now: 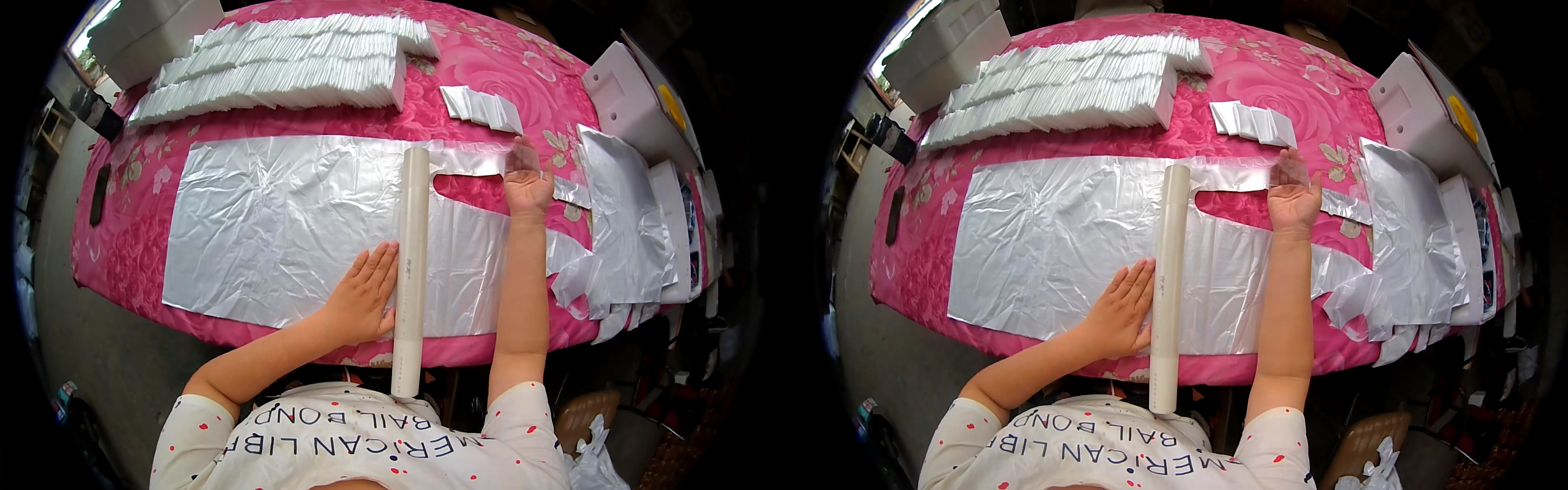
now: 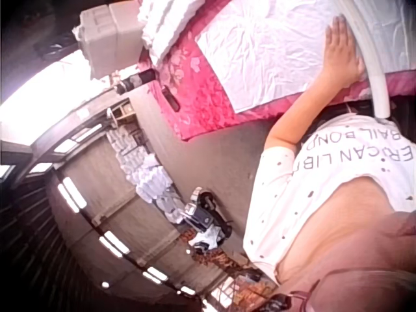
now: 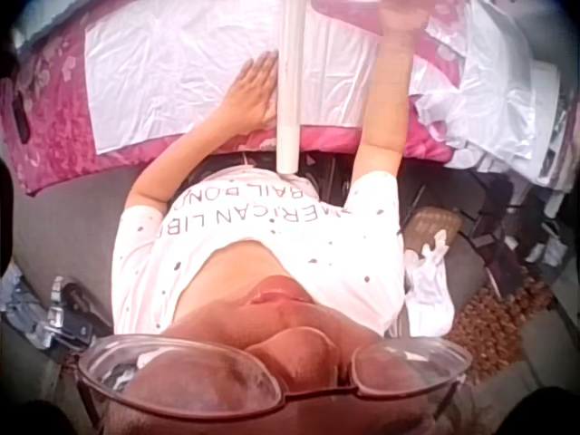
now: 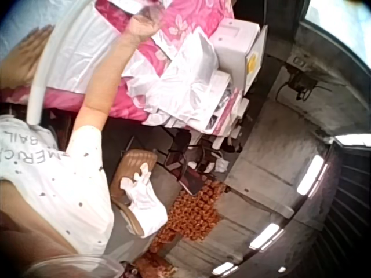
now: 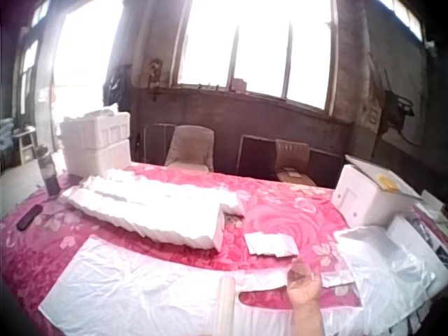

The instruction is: The person wraps small white rectangular items in clear plastic film on a pink floral tablecloth. They unroll the film, place an item on it, fold the film around the item, and set the wrapped item aside. The process is repeated multiple times.

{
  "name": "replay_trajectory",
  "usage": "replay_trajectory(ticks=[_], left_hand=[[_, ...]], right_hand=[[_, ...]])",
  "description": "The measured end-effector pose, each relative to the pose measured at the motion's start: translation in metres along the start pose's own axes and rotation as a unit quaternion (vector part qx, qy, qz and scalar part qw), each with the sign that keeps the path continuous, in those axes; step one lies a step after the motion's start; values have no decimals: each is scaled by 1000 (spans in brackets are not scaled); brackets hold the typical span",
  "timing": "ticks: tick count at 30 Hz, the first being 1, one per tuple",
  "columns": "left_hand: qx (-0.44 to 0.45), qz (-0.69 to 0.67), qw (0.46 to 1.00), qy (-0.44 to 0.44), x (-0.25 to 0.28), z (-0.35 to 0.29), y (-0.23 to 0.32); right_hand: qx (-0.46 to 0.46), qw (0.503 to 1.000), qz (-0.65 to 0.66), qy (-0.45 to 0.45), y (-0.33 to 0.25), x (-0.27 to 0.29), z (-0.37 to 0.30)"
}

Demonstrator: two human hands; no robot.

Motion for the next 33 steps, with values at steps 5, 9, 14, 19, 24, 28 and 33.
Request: replay_trajectory(ticks=[5,9,14,19,24,28,33], left_hand=[[4,1,1000,2,1,-1,-1],[4,-10,1000,4,-1,-1,-4],[-5,4,1000,0,0,-1,0],[-34,-14,996,82,-1,-6,-3],[-26,-18,997,69,-4,-3,0],[-41,-107,988,103,10,-7,-5],[52,-407,899,156,31,2,-62]], right_hand=[[118,986,-120,-4,-50,-66,-1],[94,950,-293,-61,46,-161,-22],[-7,828,-505,-242,247,-185,-66],[-132,459,-801,-360,388,-140,-113],[-73,420,-764,-485,434,-118,-170],[-107,478,-683,-542,376,-158,-205],[123,557,-685,-453,215,-168,-192]])
Point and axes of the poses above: each hand's wrist, its own z-axis towards the middle knuckle, its own x-axis out of the back of the hand, y = z × x, the point moved 6 cm from there along z, towards the middle knuckle, and after that the axes turned 2 degrees about x, right-handed, at the moved point
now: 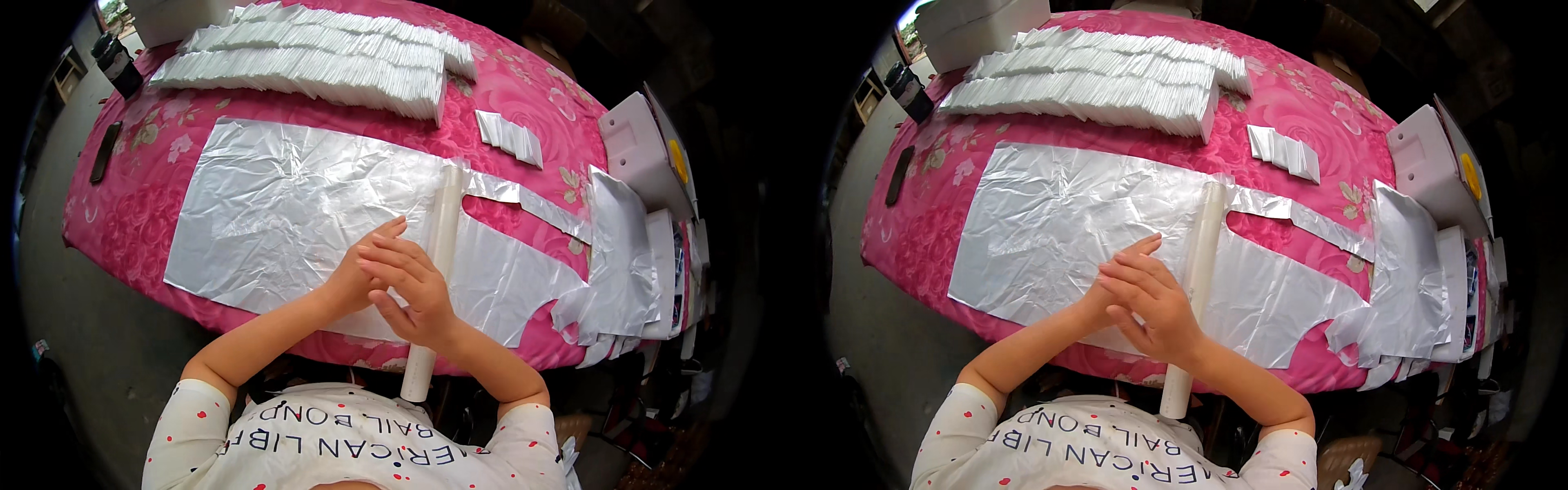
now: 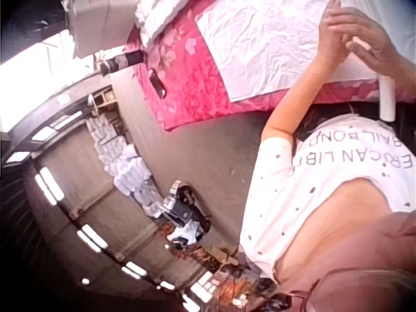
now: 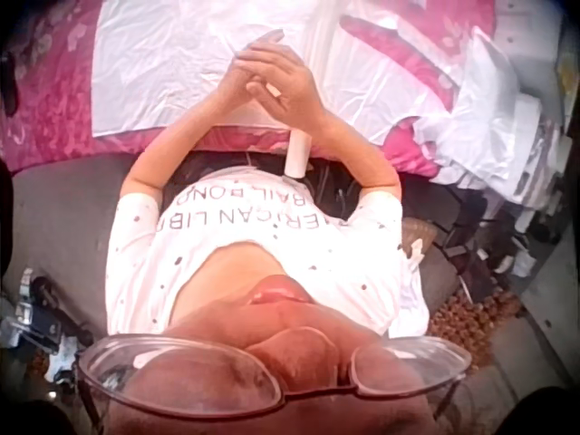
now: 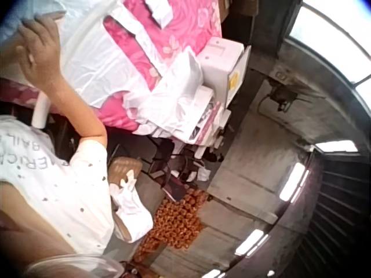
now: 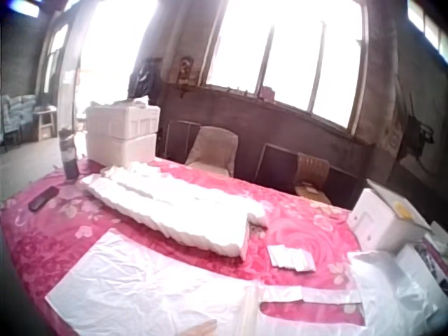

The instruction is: The person wraps small white rectangular items in clear plastic film on a pink floral tablecloth. They unroll the film, place an item on it, fold the film around the item, and set the wrapped item aside. The process is repeated multiple times.

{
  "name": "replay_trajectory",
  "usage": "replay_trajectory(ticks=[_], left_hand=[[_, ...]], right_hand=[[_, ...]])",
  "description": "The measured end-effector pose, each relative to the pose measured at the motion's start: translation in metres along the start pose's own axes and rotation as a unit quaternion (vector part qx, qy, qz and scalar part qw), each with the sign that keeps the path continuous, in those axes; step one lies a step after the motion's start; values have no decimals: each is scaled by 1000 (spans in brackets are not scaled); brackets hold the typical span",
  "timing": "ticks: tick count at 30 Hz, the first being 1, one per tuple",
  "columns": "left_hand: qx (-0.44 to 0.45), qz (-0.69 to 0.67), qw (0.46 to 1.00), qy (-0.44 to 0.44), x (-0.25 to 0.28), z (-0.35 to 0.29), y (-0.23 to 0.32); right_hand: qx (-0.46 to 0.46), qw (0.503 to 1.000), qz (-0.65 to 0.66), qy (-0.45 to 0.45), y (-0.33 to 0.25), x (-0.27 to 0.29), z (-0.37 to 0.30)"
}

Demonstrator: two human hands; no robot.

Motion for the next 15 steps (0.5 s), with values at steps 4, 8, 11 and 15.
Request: replay_trajectory(ticks=[4,8,11,15], left_hand=[[173,-399,898,59,4,68,-21],[305,-557,765,106,-18,109,-26],[329,-571,747,86,-25,114,-38],[303,-452,828,135,8,95,-31]], right_hand=[[-148,984,-70,75,33,63,-89],[-165,979,-115,-12,37,62,-113],[-162,976,-127,-74,39,57,-113],[-130,967,-156,-157,45,40,-99]])
Point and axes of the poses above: each hand's wrist, its own z-axis towards the middle knuckle, its own x-axis out of the back of the hand, y = z × x, the point moved 6 cm from there along z, towards the middle knuckle, and after that the axes turned 2 degrees about x, right-handed, at the moved point
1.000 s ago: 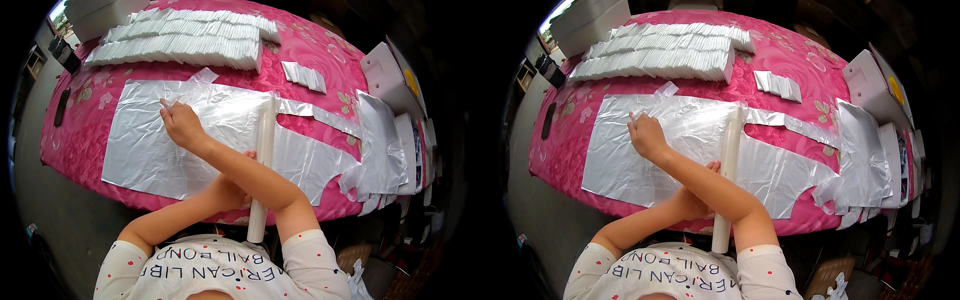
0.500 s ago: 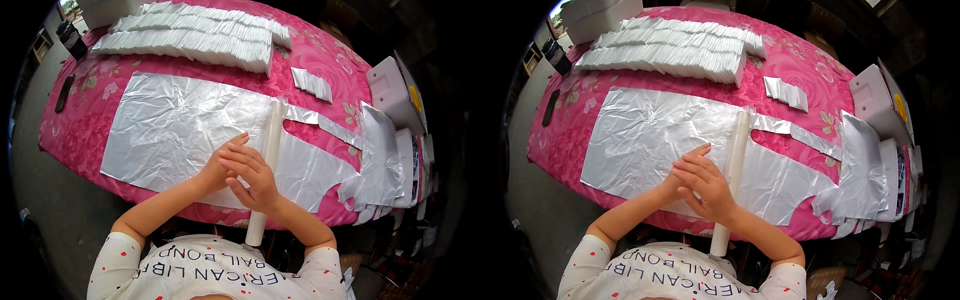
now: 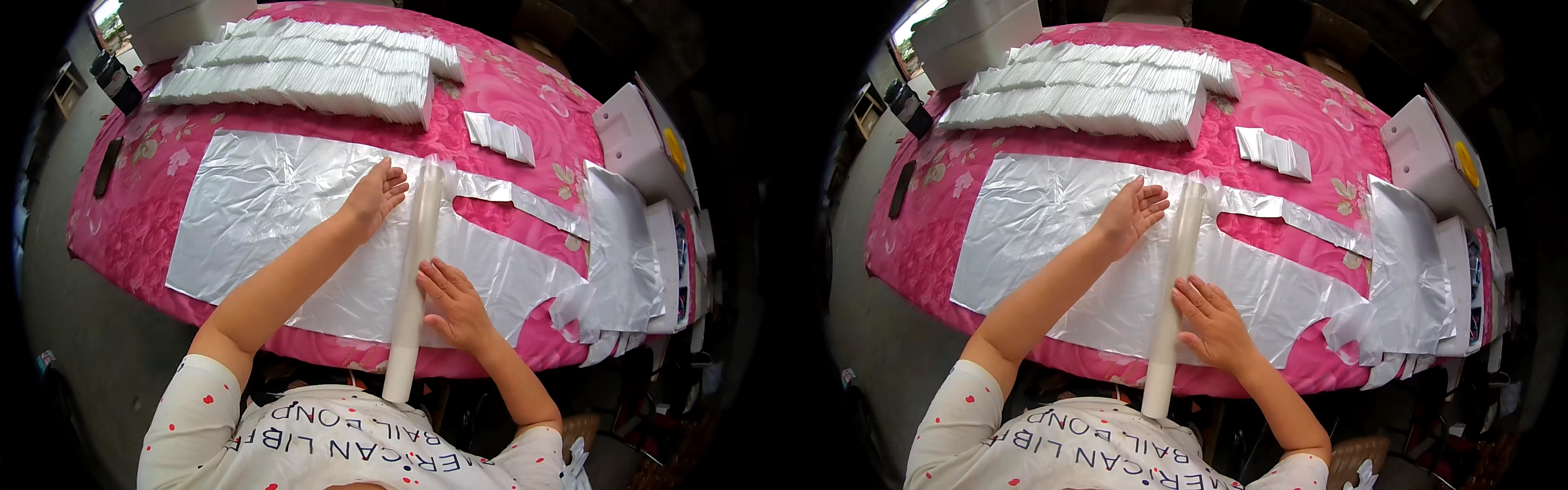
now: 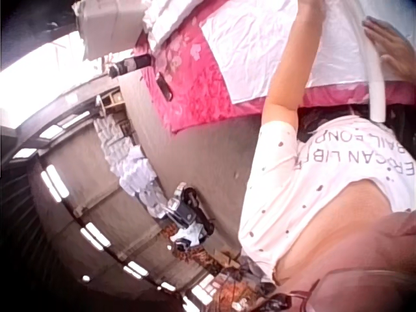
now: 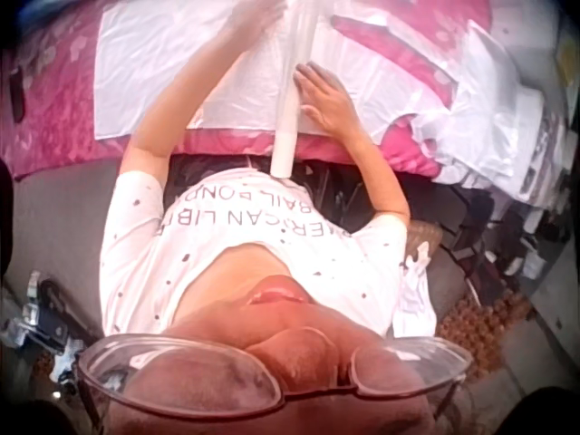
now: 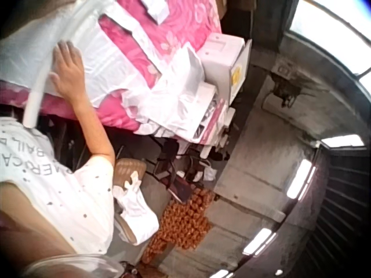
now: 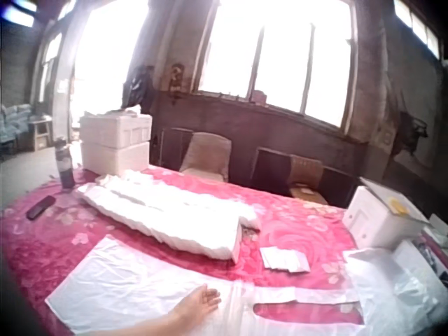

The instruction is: The person wraps small white rectangular items in clear plastic film on a pink floral tablecloth. They unroll the film, place an item on it, fold the film around the item, and set the wrapped item aside. The process is repeated multiple times.

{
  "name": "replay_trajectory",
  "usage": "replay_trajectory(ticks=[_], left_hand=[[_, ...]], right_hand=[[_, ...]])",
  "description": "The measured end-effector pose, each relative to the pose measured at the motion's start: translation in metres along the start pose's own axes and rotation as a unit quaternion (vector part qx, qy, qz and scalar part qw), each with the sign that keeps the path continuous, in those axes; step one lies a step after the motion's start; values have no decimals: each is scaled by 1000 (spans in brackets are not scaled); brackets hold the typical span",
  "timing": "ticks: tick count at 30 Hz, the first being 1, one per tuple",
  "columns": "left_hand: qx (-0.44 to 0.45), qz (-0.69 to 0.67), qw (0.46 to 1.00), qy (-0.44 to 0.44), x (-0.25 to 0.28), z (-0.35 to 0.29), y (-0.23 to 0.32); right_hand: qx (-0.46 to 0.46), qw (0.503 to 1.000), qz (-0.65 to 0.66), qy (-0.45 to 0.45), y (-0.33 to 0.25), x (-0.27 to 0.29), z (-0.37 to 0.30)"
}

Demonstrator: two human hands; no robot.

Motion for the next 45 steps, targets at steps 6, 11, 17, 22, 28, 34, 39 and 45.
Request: replay_trajectory(ticks=[6,11,17,22,28,34,39,45], left_hand=[[-124,78,988,51,93,-60,73],[-176,129,970,106,188,-142,97],[-207,247,928,188,251,-250,87],[-231,559,750,266,217,-293,78],[-35,653,643,399,237,-292,56],[-34,458,847,266,218,-280,54],[19,-96,991,-88,167,-262,20],[41,56,988,-137,140,-237,2]], right_hand=[[214,971,26,-104,-96,-62,98],[379,887,235,-121,-189,-86,128],[257,962,66,-61,-129,-101,204],[274,960,-11,-59,-142,-158,263],[94,992,45,76,-178,-191,302],[-170,913,308,208,-136,-189,284],[-182,480,857,36,-136,-140,266],[-144,597,783,103,-113,-71,226]])
Point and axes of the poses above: each hand's wrist, its own z-axis towards the middle knuckle, its own x-axis out of the back of the hand, y = z × x, the point moved 6 cm from there along z, towards the middle knuckle, and after that the axes turned 2 degrees about x, right-handed, at the moved point
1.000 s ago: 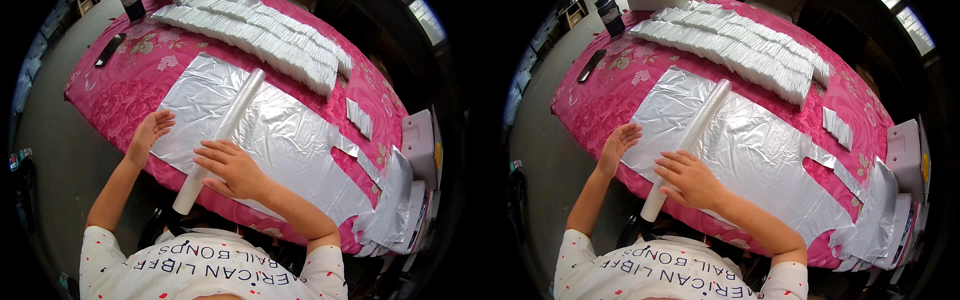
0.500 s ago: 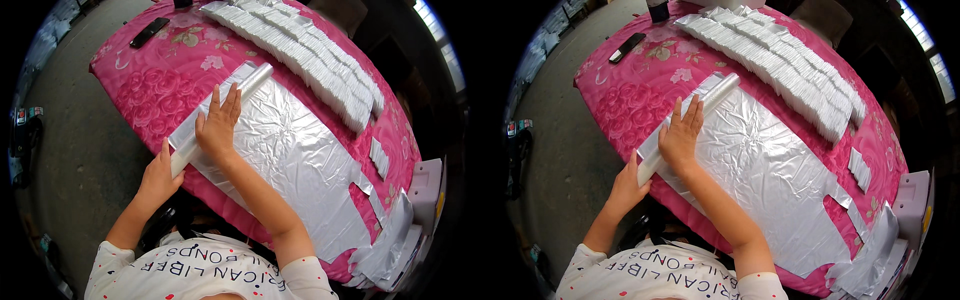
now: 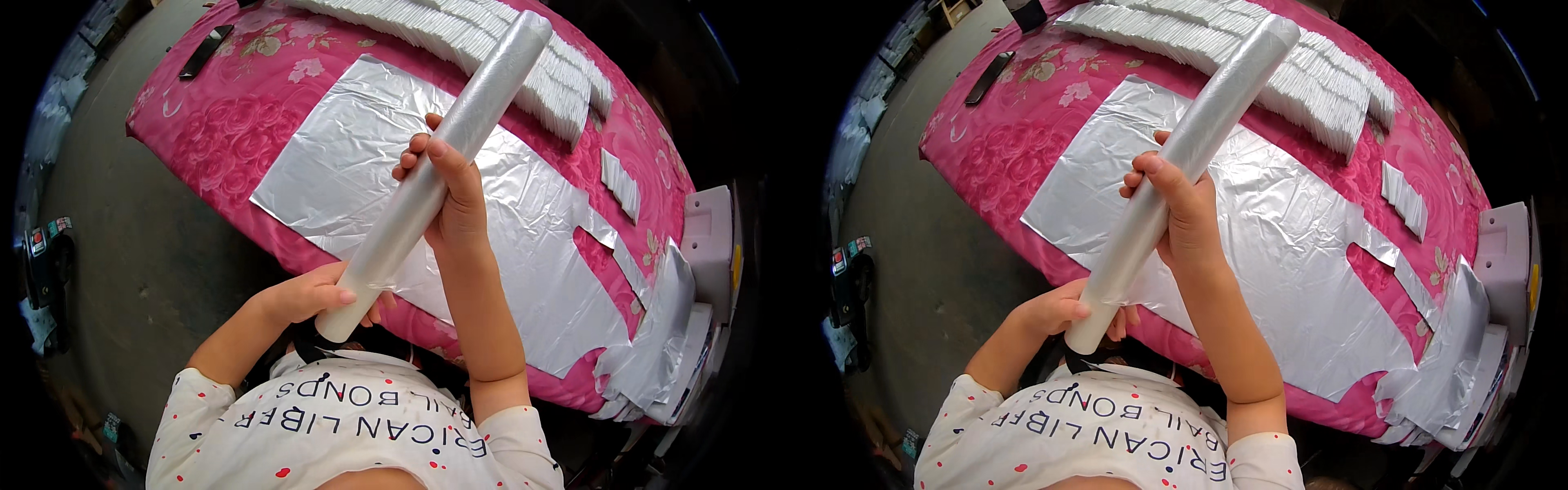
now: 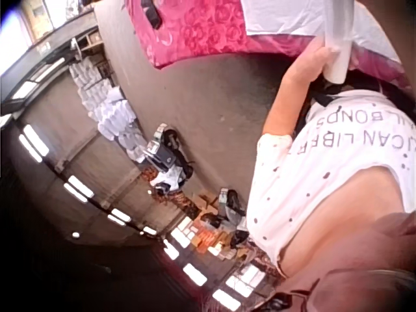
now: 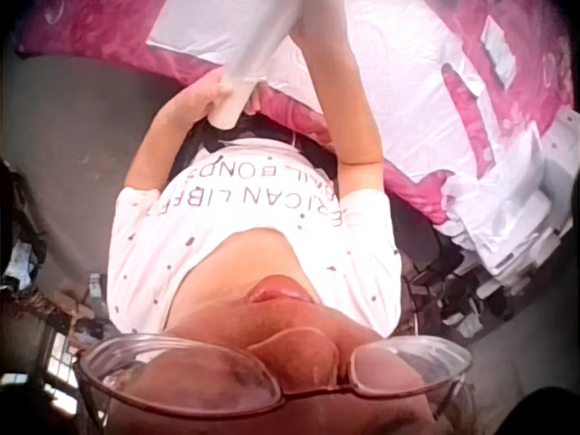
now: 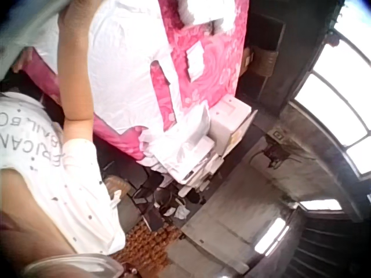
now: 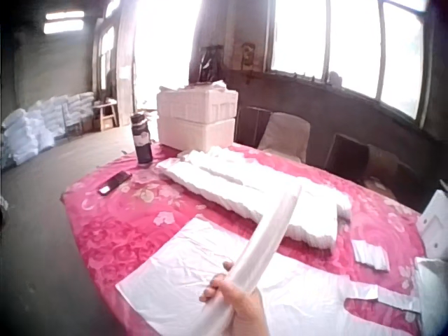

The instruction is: The person wraps small white rectangular items in clear plastic film on a pink floral tablecloth. They unroll the film, place an item on it, fold the film around the item, and set the wrapped item aside. The process is repeated multiple times.

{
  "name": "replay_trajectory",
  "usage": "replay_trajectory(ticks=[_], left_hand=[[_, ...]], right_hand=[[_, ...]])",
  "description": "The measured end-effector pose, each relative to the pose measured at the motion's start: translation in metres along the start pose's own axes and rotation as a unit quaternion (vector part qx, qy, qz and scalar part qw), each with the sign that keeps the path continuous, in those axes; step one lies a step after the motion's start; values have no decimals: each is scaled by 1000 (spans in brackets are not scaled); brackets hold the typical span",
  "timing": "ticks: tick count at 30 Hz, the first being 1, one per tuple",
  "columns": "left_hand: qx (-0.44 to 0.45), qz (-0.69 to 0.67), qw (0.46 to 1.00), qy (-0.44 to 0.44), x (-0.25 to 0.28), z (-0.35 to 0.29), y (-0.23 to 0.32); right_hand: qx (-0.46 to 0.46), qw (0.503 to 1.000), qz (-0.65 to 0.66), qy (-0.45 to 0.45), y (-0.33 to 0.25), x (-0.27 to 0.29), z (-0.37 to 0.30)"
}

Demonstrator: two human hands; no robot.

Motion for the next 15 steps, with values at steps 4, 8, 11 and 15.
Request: replay_trajectory(ticks=[4,8,11,15], left_hand=[[-50,162,960,222,-2,14,18],[-78,353,899,248,-19,28,20],[63,273,945,171,-20,31,-1],[153,59,986,-2,-21,15,-30]], right_hand=[[46,992,-93,72,-12,18,-20],[65,988,-102,98,-15,33,-33],[55,990,-76,103,-23,52,-37],[79,987,-31,134,-50,99,-32]])
Point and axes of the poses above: each hand's wrist, its own z-axis towards the middle knuckle, its own x-axis out of the back of the hand, y = z × x, the point moved 6 cm from there along z, towards the middle knuckle, and after that the axes turned 2 degrees about x, right-handed, at the moved point
